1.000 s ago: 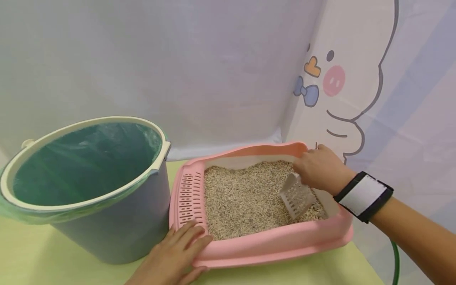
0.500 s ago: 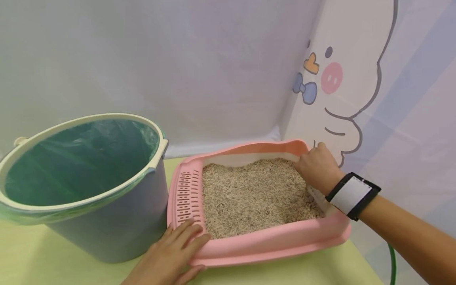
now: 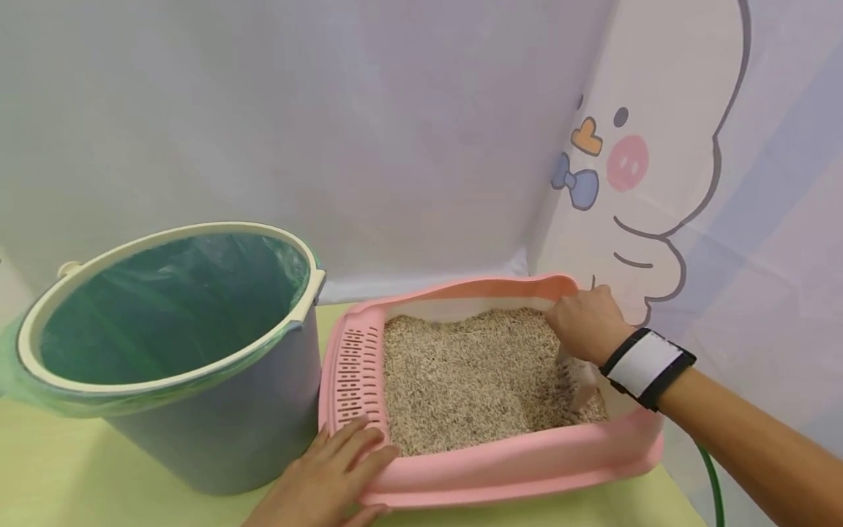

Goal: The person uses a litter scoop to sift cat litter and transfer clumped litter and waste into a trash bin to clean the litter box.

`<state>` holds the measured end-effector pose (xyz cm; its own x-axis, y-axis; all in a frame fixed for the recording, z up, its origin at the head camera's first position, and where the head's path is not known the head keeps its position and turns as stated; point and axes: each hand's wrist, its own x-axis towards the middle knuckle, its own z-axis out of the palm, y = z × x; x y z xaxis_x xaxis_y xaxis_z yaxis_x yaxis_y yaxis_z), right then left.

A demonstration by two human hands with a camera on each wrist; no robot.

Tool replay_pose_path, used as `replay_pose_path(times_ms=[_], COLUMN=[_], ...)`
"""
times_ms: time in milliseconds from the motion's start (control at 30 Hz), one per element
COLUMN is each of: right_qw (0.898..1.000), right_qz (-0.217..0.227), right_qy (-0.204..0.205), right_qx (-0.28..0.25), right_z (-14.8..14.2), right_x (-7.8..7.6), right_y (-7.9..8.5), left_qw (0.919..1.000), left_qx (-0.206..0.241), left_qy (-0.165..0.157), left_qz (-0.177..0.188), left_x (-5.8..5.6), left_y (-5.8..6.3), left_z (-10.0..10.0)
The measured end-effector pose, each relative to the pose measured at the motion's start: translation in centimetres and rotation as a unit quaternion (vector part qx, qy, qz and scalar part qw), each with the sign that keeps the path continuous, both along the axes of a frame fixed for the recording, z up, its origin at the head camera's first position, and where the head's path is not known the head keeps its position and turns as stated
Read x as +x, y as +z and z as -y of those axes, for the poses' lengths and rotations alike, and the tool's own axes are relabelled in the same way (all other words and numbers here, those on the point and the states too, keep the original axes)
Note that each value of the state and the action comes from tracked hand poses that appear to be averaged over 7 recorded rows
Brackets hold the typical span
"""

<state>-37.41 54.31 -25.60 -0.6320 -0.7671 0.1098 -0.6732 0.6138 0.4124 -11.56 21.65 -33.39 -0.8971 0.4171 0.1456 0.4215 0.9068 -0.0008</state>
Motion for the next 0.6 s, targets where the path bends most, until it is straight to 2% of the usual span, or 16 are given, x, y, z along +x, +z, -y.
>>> replay_pose_path(times_ms=[300, 600], right_qw=[0.998, 0.997], right_qz=[0.041, 0.067], right_qy=[0.015, -0.022], right_qx=[-0.055, -0.040], right_z=[0.67, 0.59], right_x=[-0.34, -0.14], right_y=[-0.11, -0.21], left_qw=[1.0000, 1.0000], left_qx=[0.004, 0.010], left_qy=[0.005, 0.000], left_qz=[0.008, 0.000], left_x=[0.08, 0.01], left_y=[-0.07, -0.22], left_z=[0.15, -0.03])
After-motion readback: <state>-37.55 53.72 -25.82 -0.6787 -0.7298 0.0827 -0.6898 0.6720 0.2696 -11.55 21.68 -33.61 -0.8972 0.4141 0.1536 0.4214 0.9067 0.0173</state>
